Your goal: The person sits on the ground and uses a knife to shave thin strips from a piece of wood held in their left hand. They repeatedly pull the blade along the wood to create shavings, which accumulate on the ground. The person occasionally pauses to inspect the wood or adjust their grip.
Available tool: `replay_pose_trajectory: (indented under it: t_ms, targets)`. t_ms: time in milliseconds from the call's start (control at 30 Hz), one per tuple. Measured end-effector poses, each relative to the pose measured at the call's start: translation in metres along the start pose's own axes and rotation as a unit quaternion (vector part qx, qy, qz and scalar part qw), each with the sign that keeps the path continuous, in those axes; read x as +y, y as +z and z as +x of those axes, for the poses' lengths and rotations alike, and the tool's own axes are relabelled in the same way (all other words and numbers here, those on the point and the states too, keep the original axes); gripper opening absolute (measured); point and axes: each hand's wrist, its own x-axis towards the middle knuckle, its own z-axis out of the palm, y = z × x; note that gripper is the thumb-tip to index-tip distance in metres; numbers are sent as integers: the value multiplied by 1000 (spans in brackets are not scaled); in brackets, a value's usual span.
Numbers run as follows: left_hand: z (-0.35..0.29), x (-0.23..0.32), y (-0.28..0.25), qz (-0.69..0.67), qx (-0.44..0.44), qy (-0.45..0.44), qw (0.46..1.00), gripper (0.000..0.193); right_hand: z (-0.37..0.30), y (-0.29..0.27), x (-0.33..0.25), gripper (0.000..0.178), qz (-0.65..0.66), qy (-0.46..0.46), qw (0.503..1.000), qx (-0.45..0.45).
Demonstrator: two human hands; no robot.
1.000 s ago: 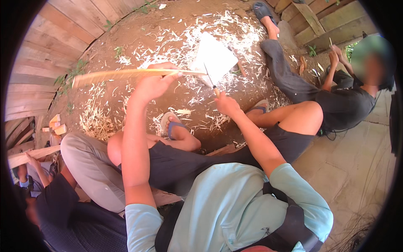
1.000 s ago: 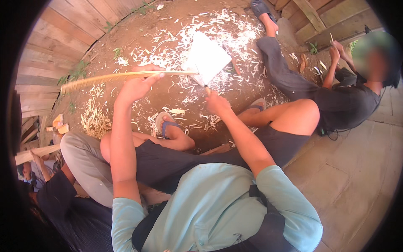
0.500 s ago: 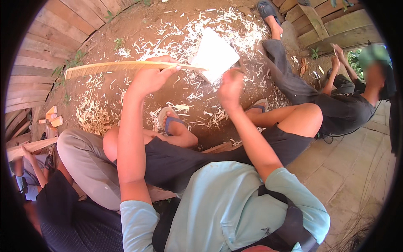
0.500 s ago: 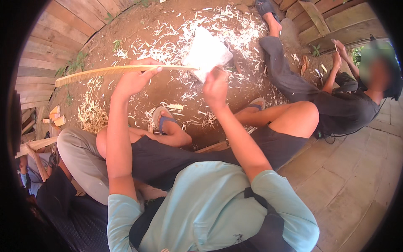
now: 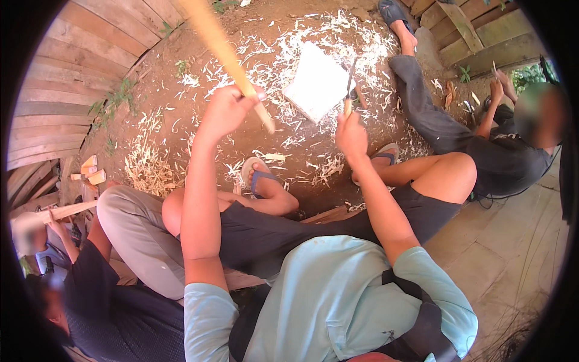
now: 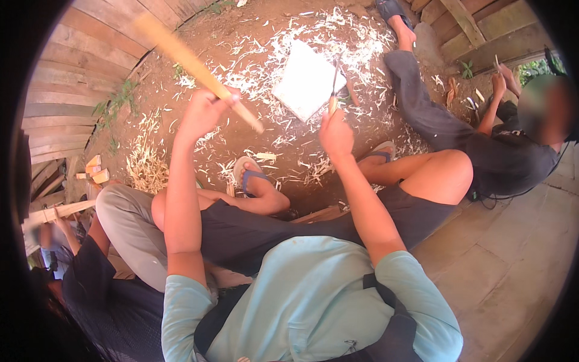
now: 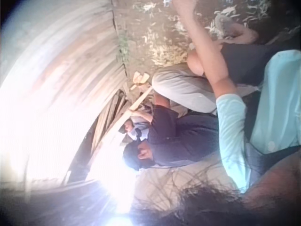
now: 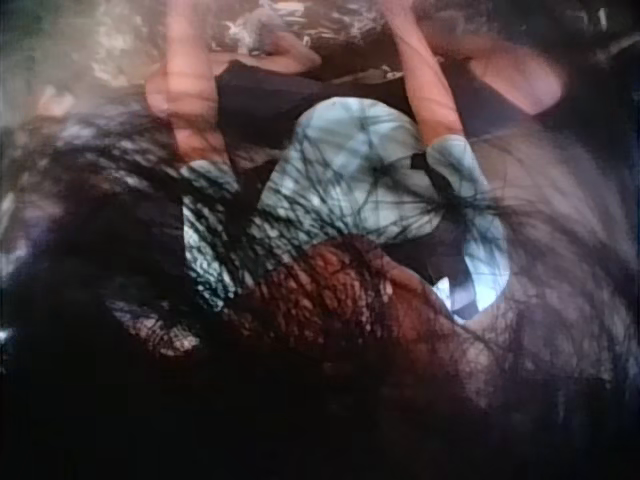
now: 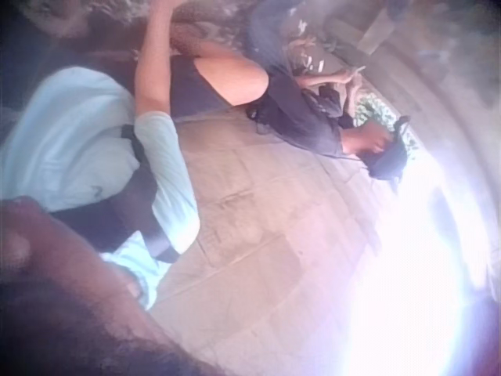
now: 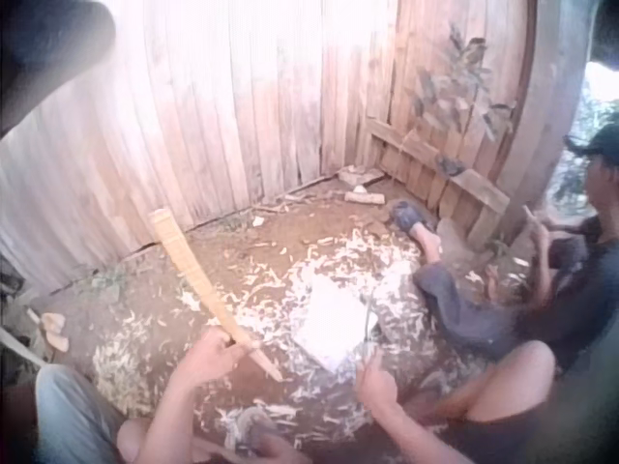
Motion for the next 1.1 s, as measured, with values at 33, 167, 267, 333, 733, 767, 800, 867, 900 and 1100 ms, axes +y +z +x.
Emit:
replay_pose_trajectory:
  t_ms: [33, 167, 267, 333, 733, 767, 800, 867, 900, 1100]
  targets:
    - [0, 0, -7, -60, 36, 23, 997, 16, -11, 15, 1, 35, -34, 0, 998, -51]
    - [-1, 17, -28, -208, 155, 36, 965, 18, -39, 42, 9, 39, -115, -129, 952, -252]
    - [5, 13, -26, -302, 204, 43, 930, 20, -22, 46, 18, 42, -20, -104, 965, -241]
    - [12, 3, -13, -346, 227, 42, 910, 20, 6, 33, 36, 41, 47, -92, 979, -174]
    - [22, -30, 33, -297, 109, -2, 949, 24, 6, 10, 18, 32, 192, -117, 972, 72]
    - [20, -33, 32, -295, 101, -5, 950, 24, -6, 10, 5, 31, 179, -98, 977, 57]
    - [18, -36, 32, -282, 95, -7, 955, 24, -13, 10, -4, 31, 165, -80, 982, 42]
    - [20, -38, 33, -257, 78, -4, 963, 25, -9, 7, -2, 35, 67, -37, 995, -65]
    - [23, -40, 32, -249, 62, -2, 966, 25, -3, 5, 5, 37, 59, -41, 994, -82]
    - [7, -45, 15, -162, 32, -7, 986, 23, -26, -134, -91, 39, 301, -210, 930, 12]
